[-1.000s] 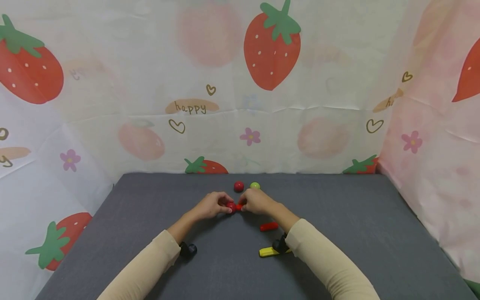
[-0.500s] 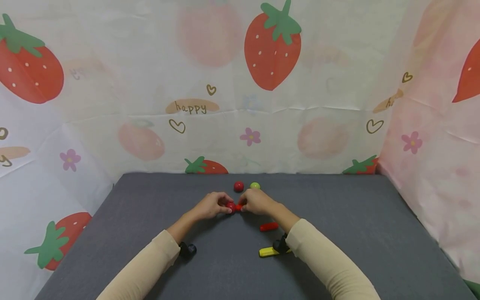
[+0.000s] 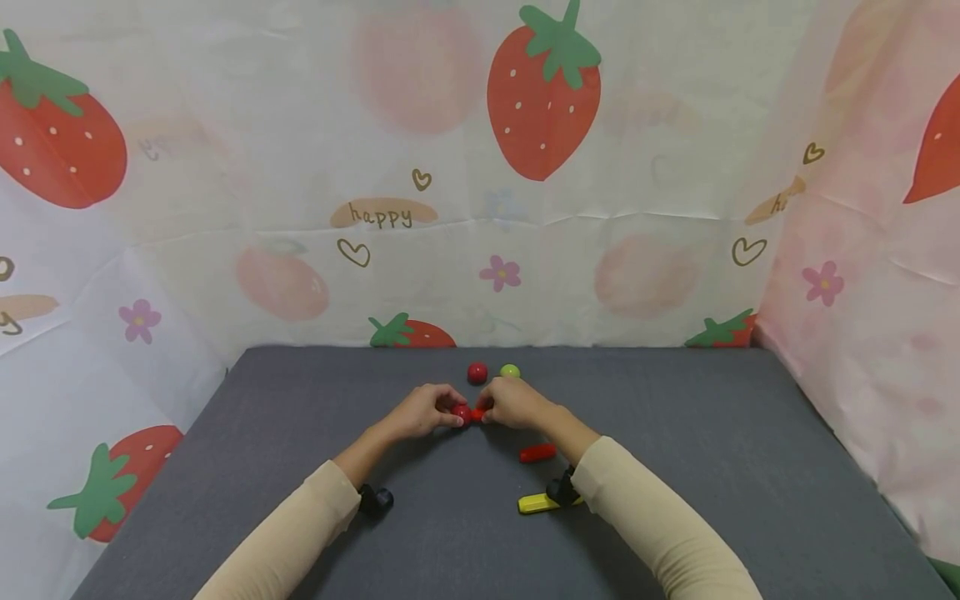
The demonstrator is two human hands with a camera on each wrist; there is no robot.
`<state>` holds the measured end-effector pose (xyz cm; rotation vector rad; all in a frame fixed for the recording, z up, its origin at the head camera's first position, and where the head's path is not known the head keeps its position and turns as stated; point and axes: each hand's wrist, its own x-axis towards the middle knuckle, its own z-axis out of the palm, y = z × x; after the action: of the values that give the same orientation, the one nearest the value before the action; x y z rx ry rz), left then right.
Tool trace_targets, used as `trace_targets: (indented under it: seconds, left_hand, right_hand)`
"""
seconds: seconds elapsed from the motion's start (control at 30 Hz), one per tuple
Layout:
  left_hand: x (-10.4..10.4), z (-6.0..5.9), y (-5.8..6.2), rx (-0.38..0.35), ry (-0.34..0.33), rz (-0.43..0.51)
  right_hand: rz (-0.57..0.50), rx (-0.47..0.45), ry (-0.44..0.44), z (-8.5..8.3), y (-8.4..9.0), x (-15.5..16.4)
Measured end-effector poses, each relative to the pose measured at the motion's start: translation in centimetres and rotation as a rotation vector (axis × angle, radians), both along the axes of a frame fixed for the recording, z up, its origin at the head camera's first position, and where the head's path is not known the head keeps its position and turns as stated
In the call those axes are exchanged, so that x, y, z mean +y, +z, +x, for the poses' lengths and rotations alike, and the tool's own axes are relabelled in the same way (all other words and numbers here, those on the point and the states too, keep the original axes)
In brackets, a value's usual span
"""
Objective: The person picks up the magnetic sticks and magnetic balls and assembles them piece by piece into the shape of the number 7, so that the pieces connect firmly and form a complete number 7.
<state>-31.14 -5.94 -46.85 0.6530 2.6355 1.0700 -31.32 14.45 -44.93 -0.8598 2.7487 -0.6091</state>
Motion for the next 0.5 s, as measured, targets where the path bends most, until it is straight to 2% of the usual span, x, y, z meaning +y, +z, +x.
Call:
trace_targets:
  seconds: [0.37,0.5]
  left_hand:
    - [0.0,0.0,0.0,-0.002,-0.011,0.003]
    - [0.0,0.1,0.0,-0.002,-0.013,0.006]
  right_hand:
    - [-0.066,-0.038,-0.059,0.1,1.1,1.0]
    - [-0.081,0.003,-0.057,-0.1,1.4,1.4]
